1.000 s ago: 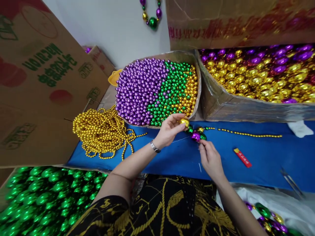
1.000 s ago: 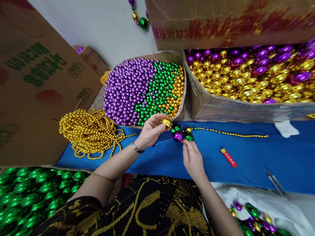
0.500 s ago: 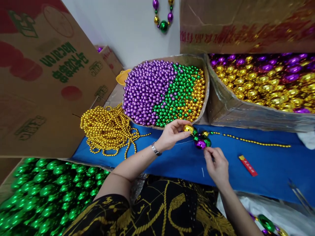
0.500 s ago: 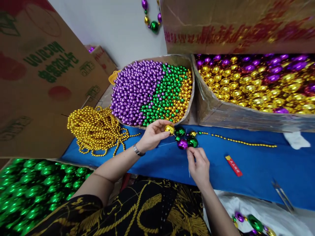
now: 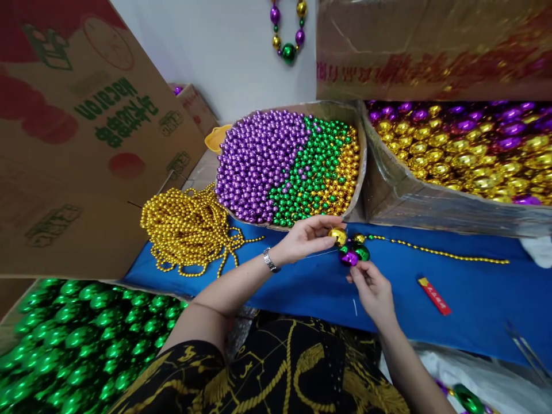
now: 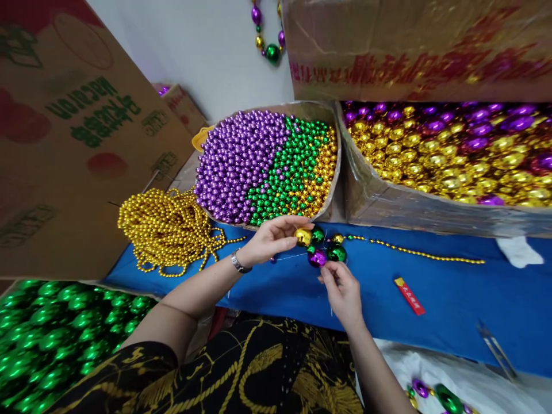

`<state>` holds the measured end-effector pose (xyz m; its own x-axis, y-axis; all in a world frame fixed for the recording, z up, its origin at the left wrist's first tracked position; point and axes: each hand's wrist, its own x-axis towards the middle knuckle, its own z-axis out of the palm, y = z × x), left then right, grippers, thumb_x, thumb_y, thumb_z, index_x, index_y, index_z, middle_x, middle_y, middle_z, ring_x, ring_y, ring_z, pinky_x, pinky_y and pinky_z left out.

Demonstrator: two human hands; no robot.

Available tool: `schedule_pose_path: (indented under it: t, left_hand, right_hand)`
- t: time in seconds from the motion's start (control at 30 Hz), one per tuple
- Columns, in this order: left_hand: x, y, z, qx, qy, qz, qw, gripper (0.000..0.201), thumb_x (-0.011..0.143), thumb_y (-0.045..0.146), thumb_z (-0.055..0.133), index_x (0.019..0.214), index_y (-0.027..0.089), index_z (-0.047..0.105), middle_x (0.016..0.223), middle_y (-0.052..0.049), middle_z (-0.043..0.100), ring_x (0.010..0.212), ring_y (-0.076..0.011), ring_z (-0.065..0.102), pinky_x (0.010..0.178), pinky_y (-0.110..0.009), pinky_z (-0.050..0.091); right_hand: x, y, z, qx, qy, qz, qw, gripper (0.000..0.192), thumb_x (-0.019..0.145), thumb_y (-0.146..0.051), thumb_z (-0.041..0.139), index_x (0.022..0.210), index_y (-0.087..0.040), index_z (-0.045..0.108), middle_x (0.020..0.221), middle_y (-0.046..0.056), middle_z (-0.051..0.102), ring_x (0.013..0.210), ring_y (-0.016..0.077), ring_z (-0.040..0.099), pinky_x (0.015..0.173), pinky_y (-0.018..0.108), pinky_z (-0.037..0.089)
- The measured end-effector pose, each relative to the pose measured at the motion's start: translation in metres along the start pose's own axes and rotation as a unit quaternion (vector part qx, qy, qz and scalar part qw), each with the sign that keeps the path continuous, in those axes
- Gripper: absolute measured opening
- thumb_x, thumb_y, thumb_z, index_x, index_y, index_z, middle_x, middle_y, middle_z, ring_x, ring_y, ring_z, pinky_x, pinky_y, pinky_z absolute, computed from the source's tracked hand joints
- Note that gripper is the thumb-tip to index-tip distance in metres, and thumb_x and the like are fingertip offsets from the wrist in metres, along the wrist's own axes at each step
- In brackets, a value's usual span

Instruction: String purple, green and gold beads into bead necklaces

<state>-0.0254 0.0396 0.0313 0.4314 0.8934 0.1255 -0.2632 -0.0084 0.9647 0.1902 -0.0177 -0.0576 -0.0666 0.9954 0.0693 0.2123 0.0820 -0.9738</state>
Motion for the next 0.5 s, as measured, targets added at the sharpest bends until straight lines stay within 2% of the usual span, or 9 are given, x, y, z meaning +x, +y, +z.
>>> schedule_pose_path:
  t: [0.07,0.1,0.17,0.2,0.27,0.37,0.43,0.5]
  left_hand:
    - [0.007,0.007,-0.006,0.017,-0.024,0.008,1.0,0.047,0.091,0.043,0.061,0.132,0.021,0.056,0.129,-0.015,0.064,0.113,-0.0233,0.065,0.092,-0.036,0.055]
    - [0.013,0.01,-0.01,0.043,-0.017,0.02,0.999,0.046,0.094,0.045,0.055,0.134,0.021,0.055,0.129,-0.016,0.064,0.113,-0.0234,0.065,0.091,-0.037,0.055]
    - [0.032,0.013,-0.019,0.16,0.028,0.057,0.985,0.041,0.096,0.043,0.05,0.129,0.02,0.057,0.126,-0.014,0.066,0.11,-0.0215,0.065,0.089,-0.035,0.055]
    - [0.043,0.012,-0.023,0.249,0.047,0.076,0.964,0.036,0.096,0.039,0.051,0.124,0.019,0.06,0.122,-0.013,0.067,0.107,-0.0203,0.066,0.088,-0.035,0.054]
    - [0.067,0.007,-0.03,0.444,0.042,0.095,0.89,0.025,0.092,0.029,0.055,0.113,0.018,0.064,0.112,-0.01,0.069,0.101,-0.0197,0.065,0.088,-0.035,0.052]
    - [0.096,-0.005,-0.032,0.645,-0.038,0.065,0.76,0.019,0.089,0.018,0.055,0.103,0.016,0.067,0.102,-0.01,0.069,0.095,-0.0224,0.062,0.085,-0.037,0.049]
    - [0.106,-0.011,-0.03,0.702,-0.063,0.047,0.708,0.019,0.088,0.014,0.052,0.101,0.015,0.066,0.1,-0.012,0.068,0.094,-0.0243,0.06,0.078,-0.036,0.049]
    - [0.11,-0.013,-0.027,0.723,-0.068,0.044,0.686,0.02,0.088,0.013,0.049,0.1,0.014,0.066,0.1,-0.013,0.067,0.093,-0.0249,0.059,0.074,-0.035,0.047]
  right_hand:
    - [0.001,0.002,0.001,0.044,0.0,-0.001,0.999,0.022,0.089,-0.042,0.061,0.088,-0.02,0.063,0.076,0.001,0.062,0.061,0.0128,0.065,0.058,0.024,0.055]
    - [0.002,0.003,0.002,0.061,0.003,-0.005,0.998,0.022,0.089,-0.042,0.062,0.087,-0.02,0.063,0.075,0.0,0.062,0.061,0.0125,0.065,0.058,0.024,0.055]
    - [0.003,0.003,0.002,0.083,0.013,-0.012,0.996,0.021,0.088,-0.041,0.063,0.086,-0.02,0.062,0.073,0.0,0.061,0.061,0.0123,0.064,0.058,0.024,0.054]
    - [0.003,0.003,0.001,0.086,0.018,-0.013,0.996,0.021,0.088,-0.041,0.063,0.086,-0.02,0.062,0.072,0.0,0.061,0.061,0.0124,0.063,0.058,0.025,0.054]
    - [0.003,0.002,0.0,0.083,0.028,-0.01,0.996,0.022,0.088,-0.042,0.064,0.086,-0.019,0.062,0.07,0.0,0.062,0.06,0.0127,0.063,0.057,0.025,0.054]
    - [0.002,-0.002,-0.003,0.07,0.043,-0.002,0.997,0.025,0.088,-0.044,0.063,0.085,-0.019,0.061,0.068,0.001,0.062,0.058,0.0132,0.062,0.056,0.026,0.053]
    - [0.001,-0.004,-0.005,0.065,0.05,-0.002,0.997,0.026,0.087,-0.045,0.063,0.084,-0.019,0.06,0.068,0.001,0.062,0.058,0.0134,0.061,0.056,0.026,0.053]
    - [-0.001,-0.005,-0.008,0.063,0.048,-0.004,0.997,0.026,0.088,-0.045,0.063,0.084,-0.019,0.06,0.068,0.001,0.061,0.058,0.0132,0.061,0.056,0.026,0.053]
